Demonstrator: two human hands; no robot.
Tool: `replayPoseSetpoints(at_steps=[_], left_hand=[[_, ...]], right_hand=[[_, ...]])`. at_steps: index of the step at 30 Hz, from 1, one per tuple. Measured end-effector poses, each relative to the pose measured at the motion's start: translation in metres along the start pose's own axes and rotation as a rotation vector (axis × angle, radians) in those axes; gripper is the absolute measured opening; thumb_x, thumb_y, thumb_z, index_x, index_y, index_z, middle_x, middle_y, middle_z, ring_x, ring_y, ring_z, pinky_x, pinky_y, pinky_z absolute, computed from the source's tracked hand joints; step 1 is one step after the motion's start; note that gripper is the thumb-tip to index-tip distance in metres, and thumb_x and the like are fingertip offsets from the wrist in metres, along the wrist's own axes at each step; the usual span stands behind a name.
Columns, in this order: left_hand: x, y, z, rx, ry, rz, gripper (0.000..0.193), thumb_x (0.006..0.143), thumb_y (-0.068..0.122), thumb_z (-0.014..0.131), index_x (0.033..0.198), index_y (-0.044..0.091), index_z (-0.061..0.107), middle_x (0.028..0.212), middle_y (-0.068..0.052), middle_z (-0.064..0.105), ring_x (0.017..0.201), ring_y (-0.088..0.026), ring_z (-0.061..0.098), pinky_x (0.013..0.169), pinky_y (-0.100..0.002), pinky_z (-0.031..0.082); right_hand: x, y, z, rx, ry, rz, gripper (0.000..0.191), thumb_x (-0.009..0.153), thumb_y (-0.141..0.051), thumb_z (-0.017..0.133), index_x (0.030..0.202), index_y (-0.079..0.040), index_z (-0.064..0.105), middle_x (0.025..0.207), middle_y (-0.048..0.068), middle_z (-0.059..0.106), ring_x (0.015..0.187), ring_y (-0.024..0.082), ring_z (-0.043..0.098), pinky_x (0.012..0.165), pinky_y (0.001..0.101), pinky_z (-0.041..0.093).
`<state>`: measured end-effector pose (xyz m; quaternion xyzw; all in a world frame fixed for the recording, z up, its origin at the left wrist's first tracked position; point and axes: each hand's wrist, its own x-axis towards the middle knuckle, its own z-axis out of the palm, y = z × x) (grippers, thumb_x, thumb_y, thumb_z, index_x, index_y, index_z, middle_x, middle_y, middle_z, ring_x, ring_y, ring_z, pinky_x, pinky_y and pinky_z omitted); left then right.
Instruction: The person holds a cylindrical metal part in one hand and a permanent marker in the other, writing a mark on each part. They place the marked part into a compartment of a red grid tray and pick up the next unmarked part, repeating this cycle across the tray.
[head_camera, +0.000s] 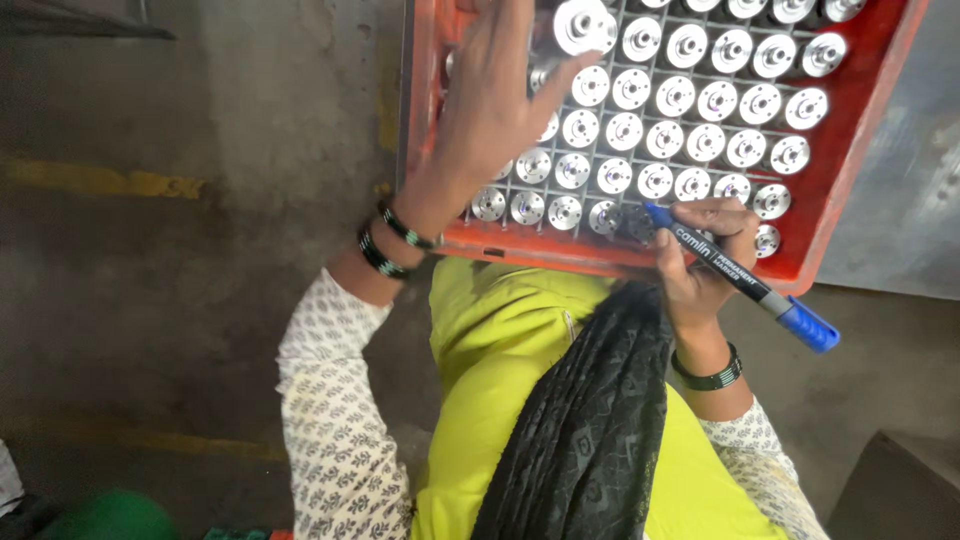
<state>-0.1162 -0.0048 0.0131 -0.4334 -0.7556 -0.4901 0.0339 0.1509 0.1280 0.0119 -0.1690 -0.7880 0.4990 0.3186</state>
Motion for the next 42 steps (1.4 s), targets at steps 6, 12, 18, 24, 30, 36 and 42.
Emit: replayPoseSetpoints(at_steps=[6,12,18,24,30,36,42], left_hand=[[0.023,-0.042,0.003,0.209,-0.218,0.239,0.063,0.097,0.017,0.081,0.147,0.003,0.045,0.133,-0.017,0.062,0.124,-0.04,0.057,0.106,-0.048,0.048],[0.022,-0.031,-0.032,0.489,-0.305,0.261,0.056,0.085,0.027,0.086,0.127,0.005,0.056,0.123,-0.016,0.063,0.121,-0.035,0.051,0.1,-0.058,0.036],[0.0,-0.033,-0.026,0.738,-0.493,0.21,0.048,0.086,0.034,0.084,0.113,0.0,0.063,0.109,-0.012,0.063,0.118,-0.034,0.047,0.099,-0.056,0.033],[0.01,-0.007,-0.04,0.815,-0.359,0.362,0.038,0.095,0.03,0.08,0.112,0.0,0.063,0.111,-0.01,0.063,0.117,-0.03,0.045,0.103,-0.054,0.029],[0.006,0.069,-0.134,-0.263,-0.202,-0.198,0.05,0.106,0.043,0.068,0.125,0.005,0.044,0.108,-0.008,0.062,0.094,-0.016,0.065,0.084,-0.032,0.054],[-0.037,0.065,-0.031,-1.306,0.007,-0.671,0.058,0.109,0.056,0.051,0.135,0.005,0.046,0.08,-0.005,0.056,0.071,-0.012,0.058,0.063,-0.027,0.051],[-0.067,0.078,0.037,-1.456,0.12,-0.833,0.038,0.111,0.045,0.048,0.123,0.01,0.044,0.082,-0.006,0.056,0.072,-0.013,0.059,0.062,-0.027,0.052]], right_hand=[[-0.001,0.002,-0.001,0.015,0.019,0.037,0.025,0.095,0.0,0.074,0.109,0.0,0.052,0.104,0.011,0.06,0.086,0.015,0.058,0.078,0.0253,0.047],[-0.002,0.001,-0.002,0.005,0.01,0.044,0.026,0.096,-0.001,0.073,0.109,-0.001,0.051,0.101,0.011,0.06,0.09,0.016,0.06,0.083,0.0257,0.048],[0.0,0.001,-0.001,0.057,-0.006,0.078,0.026,0.096,-0.002,0.073,0.109,-0.002,0.051,0.102,0.01,0.06,0.088,0.014,0.058,0.081,0.0244,0.046],[-0.002,0.004,-0.002,0.064,-0.006,0.067,0.024,0.097,-0.002,0.072,0.111,-0.001,0.052,0.103,0.011,0.06,0.089,0.015,0.06,0.083,0.025,0.047],[0.001,0.0,0.0,0.063,0.017,0.077,0.025,0.096,-0.002,0.073,0.109,0.0,0.052,0.104,0.011,0.062,0.091,0.015,0.059,0.08,0.0245,0.046],[0.0,-0.001,0.0,0.033,-0.005,0.115,0.026,0.095,-0.005,0.074,0.108,-0.001,0.052,0.101,0.012,0.061,0.084,0.014,0.056,0.078,0.0239,0.044],[-0.004,0.004,-0.002,0.035,-0.002,0.079,0.028,0.1,-0.007,0.075,0.112,-0.001,0.051,0.104,0.012,0.06,0.094,0.016,0.06,0.088,0.0257,0.048]])
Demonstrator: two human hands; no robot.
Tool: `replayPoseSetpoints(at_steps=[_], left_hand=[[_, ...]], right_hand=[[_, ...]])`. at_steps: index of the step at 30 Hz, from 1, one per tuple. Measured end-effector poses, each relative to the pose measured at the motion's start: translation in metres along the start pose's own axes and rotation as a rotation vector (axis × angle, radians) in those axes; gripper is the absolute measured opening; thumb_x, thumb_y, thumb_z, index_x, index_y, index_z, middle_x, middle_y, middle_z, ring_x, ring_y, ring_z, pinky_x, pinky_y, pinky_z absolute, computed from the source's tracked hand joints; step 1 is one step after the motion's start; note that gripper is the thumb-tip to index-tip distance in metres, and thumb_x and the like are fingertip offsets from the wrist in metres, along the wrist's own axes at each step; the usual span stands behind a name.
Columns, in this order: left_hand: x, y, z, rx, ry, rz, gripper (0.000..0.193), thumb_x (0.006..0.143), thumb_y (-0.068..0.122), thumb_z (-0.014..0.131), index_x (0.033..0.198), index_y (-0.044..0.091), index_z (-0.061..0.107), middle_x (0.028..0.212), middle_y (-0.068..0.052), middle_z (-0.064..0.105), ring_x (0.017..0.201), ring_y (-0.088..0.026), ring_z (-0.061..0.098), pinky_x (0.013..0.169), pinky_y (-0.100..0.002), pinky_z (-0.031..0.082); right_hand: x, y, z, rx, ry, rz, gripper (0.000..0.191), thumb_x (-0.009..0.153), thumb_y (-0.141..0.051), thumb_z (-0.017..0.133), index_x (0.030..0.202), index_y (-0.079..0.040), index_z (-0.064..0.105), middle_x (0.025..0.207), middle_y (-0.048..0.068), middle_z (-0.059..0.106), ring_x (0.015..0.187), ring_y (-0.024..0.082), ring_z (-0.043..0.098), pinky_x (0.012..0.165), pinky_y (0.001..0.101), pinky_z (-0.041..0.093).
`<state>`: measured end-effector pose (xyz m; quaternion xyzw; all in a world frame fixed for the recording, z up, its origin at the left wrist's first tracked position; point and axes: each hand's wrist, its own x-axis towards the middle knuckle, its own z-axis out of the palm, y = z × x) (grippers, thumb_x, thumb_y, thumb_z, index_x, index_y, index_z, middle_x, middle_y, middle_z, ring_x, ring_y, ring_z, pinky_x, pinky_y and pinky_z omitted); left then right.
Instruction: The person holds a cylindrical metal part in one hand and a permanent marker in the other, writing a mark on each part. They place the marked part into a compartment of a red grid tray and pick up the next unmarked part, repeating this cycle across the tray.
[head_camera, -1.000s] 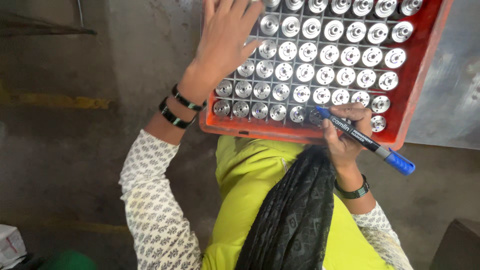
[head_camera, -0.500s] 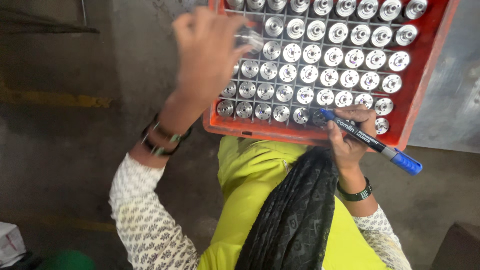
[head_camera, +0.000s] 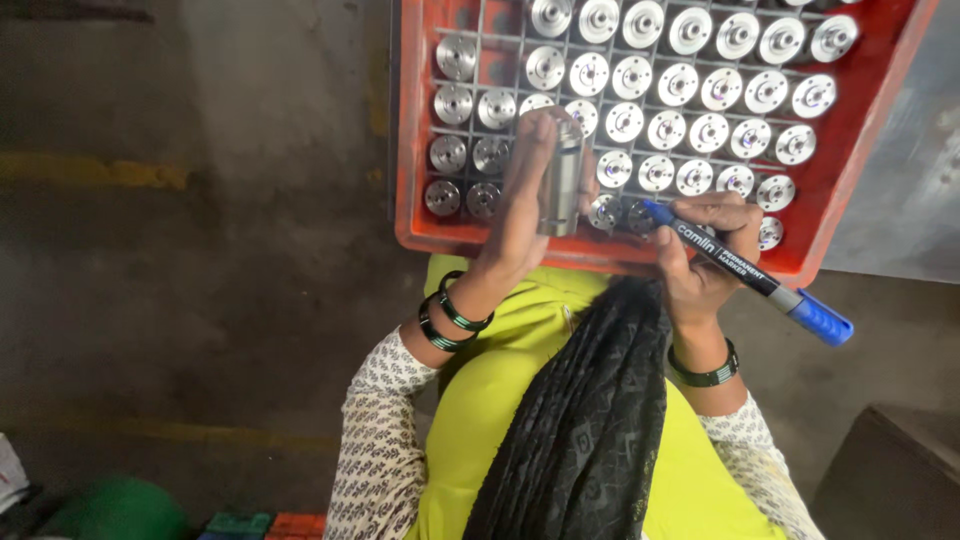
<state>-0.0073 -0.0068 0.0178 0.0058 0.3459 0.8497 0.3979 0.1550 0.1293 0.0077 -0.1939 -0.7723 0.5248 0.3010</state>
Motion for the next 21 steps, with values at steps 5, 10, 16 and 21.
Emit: replayPoseSetpoints(at_steps=[5,10,16,21], left_hand=[[0.0,-0.009,0.005,-0.001,0.144,-0.045,0.032,0.105,0.038,0.058,0.117,0.011,0.046,0.091,-0.005,0.059,0.075,-0.011,0.06,0.065,-0.026,0.052],[0.003,-0.011,-0.001,-0.002,0.119,-0.029,0.032,0.102,0.034,0.064,0.116,0.009,0.049,0.093,-0.004,0.06,0.081,-0.01,0.061,0.073,-0.025,0.053],[0.002,-0.012,-0.003,0.059,0.063,0.043,0.026,0.104,0.027,0.07,0.108,0.005,0.056,0.094,0.0,0.054,0.089,-0.006,0.053,0.076,-0.022,0.046],[0.003,-0.011,-0.002,0.106,0.137,0.078,0.028,0.103,0.032,0.065,0.109,0.006,0.058,0.098,0.0,0.057,0.086,-0.005,0.058,0.074,-0.022,0.05]], right_hand=[[0.003,-0.017,0.011,-0.069,-0.062,-0.001,0.03,0.09,-0.012,0.075,0.105,-0.002,0.051,0.104,0.015,0.064,0.083,0.016,0.055,0.071,0.0236,0.042],[0.021,-0.042,0.027,-0.233,-0.206,-0.275,0.027,0.088,-0.006,0.075,0.104,-0.005,0.054,0.092,0.01,0.067,0.083,0.024,0.059,0.081,0.0358,0.043],[0.038,-0.053,0.031,-0.45,-0.215,-0.351,0.03,0.088,-0.005,0.078,0.11,-0.006,0.057,0.096,0.009,0.067,0.085,0.026,0.055,0.081,0.0373,0.04],[0.031,-0.049,0.036,-0.418,-0.223,-0.407,0.03,0.081,-0.005,0.078,0.101,-0.007,0.056,0.089,0.007,0.068,0.078,0.025,0.051,0.078,0.0398,0.04]])
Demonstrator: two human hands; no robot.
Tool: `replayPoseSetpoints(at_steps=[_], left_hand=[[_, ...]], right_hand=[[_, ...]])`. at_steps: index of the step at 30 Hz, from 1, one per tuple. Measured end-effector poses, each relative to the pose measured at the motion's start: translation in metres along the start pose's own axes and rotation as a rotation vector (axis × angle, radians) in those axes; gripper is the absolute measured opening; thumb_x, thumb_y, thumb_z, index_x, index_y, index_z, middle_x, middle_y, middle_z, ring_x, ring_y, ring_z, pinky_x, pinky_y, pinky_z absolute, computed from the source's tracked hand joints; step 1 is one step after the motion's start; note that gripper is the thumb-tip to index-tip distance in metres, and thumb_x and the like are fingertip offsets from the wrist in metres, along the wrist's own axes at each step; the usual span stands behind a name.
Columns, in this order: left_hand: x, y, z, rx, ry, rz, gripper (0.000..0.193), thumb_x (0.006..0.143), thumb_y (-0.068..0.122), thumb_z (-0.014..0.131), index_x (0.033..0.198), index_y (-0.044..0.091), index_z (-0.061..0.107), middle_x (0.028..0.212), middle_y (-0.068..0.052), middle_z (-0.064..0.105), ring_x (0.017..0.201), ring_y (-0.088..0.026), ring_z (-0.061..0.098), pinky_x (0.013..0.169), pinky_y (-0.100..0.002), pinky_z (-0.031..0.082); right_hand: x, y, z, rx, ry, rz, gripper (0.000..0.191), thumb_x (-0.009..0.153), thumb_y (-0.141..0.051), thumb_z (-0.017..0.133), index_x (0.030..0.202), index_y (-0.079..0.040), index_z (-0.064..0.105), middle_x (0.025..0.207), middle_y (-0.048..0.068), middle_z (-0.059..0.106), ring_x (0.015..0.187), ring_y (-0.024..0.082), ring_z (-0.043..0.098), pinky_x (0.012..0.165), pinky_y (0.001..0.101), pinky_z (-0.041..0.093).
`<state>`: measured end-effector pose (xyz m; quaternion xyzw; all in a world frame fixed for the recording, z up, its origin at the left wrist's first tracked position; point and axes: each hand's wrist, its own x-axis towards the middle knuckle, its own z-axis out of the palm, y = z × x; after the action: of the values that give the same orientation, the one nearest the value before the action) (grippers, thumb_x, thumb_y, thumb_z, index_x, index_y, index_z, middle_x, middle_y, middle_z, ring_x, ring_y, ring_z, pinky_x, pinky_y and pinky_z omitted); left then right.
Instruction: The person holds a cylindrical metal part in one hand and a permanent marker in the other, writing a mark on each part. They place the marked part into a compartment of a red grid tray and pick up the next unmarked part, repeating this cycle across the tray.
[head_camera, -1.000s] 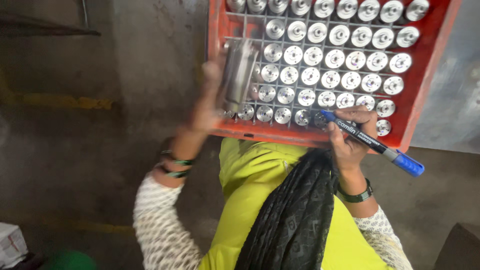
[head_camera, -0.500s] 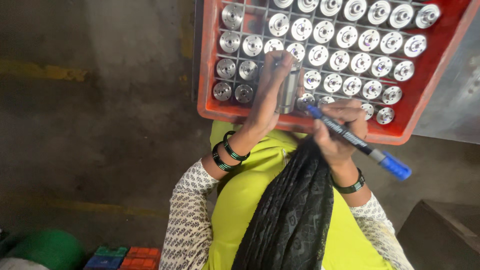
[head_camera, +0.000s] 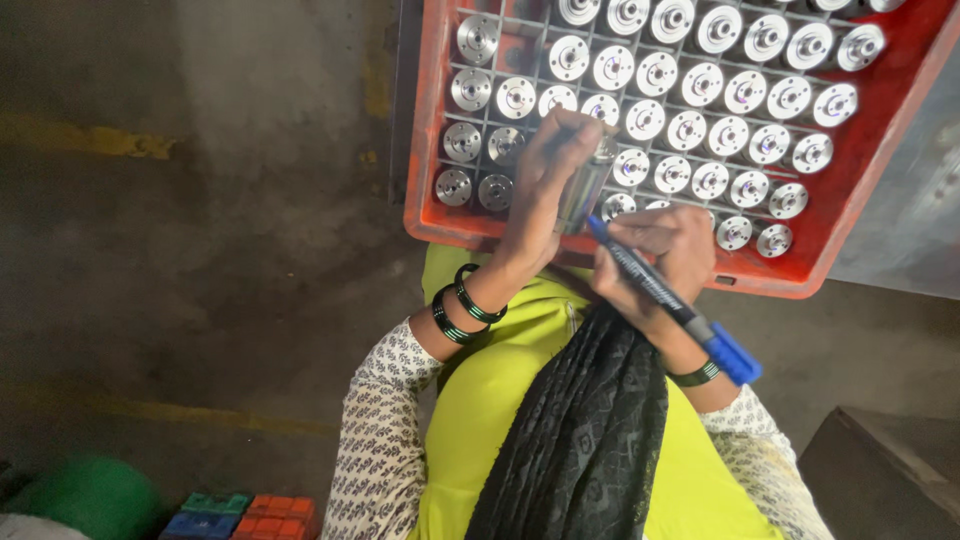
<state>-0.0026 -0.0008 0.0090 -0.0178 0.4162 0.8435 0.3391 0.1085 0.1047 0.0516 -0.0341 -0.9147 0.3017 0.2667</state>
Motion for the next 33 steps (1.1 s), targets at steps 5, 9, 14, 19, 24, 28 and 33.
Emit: replayPoseSetpoints(at_steps=[5,9,14,19,24,28,33], left_hand=[[-0.001,0.003,0.002,-0.046,-0.022,-0.103,0.032,0.105,0.037,0.059,0.109,0.005,0.059,0.094,-0.007,0.063,0.08,-0.01,0.063,0.071,-0.025,0.053],[-0.001,0.004,0.003,-0.014,-0.001,-0.044,0.027,0.106,0.03,0.061,0.113,0.005,0.056,0.104,-0.002,0.058,0.092,-0.009,0.061,0.082,-0.027,0.054],[-0.004,0.002,0.004,-0.026,-0.013,-0.039,0.032,0.111,0.038,0.05,0.112,0.006,0.055,0.097,-0.007,0.063,0.088,-0.012,0.065,0.079,-0.028,0.055],[-0.004,0.002,0.002,-0.02,0.026,-0.048,0.031,0.114,0.035,0.045,0.113,0.005,0.054,0.099,-0.008,0.063,0.089,-0.013,0.065,0.079,-0.029,0.054],[-0.001,0.015,0.005,-0.108,-0.001,-0.082,0.023,0.102,0.027,0.059,0.113,0.008,0.051,0.101,-0.008,0.062,0.09,-0.017,0.069,0.08,-0.031,0.057],[0.025,0.056,-0.004,0.52,-0.081,0.25,0.034,0.093,0.018,0.074,0.117,0.007,0.053,0.105,-0.006,0.063,0.087,-0.017,0.067,0.072,-0.032,0.058],[0.074,0.113,-0.037,1.425,-0.182,0.986,0.052,0.092,0.015,0.088,0.127,0.004,0.052,0.119,-0.015,0.065,0.114,-0.037,0.062,0.105,-0.047,0.046]], right_hand=[[-0.001,0.009,-0.004,0.028,0.025,0.078,0.029,0.088,-0.006,0.079,0.109,-0.005,0.058,0.096,0.008,0.067,0.082,0.024,0.055,0.082,0.037,0.043],[-0.007,0.001,0.001,0.049,-0.006,0.02,0.027,0.083,-0.01,0.078,0.1,-0.007,0.056,0.091,0.007,0.069,0.078,0.025,0.052,0.078,0.0375,0.043],[-0.002,0.007,-0.004,0.087,0.036,0.053,0.026,0.087,-0.008,0.078,0.103,-0.006,0.058,0.091,0.008,0.068,0.077,0.023,0.054,0.079,0.0412,0.04],[-0.001,0.005,-0.001,0.072,-0.002,-0.01,0.026,0.084,-0.012,0.077,0.1,-0.007,0.058,0.09,0.008,0.069,0.076,0.024,0.052,0.074,0.0391,0.04],[-0.021,0.004,-0.003,0.202,0.061,0.125,0.027,0.085,-0.014,0.078,0.099,-0.006,0.056,0.089,0.008,0.068,0.076,0.02,0.053,0.074,0.035,0.042],[-0.031,0.024,-0.012,0.153,0.141,0.203,0.024,0.087,-0.008,0.076,0.102,-0.002,0.058,0.093,0.01,0.063,0.079,0.02,0.054,0.076,0.0331,0.043],[-0.034,0.032,-0.009,0.236,0.171,0.259,0.025,0.09,-0.004,0.075,0.104,-0.002,0.055,0.098,0.009,0.063,0.084,0.019,0.056,0.079,0.0308,0.045]])
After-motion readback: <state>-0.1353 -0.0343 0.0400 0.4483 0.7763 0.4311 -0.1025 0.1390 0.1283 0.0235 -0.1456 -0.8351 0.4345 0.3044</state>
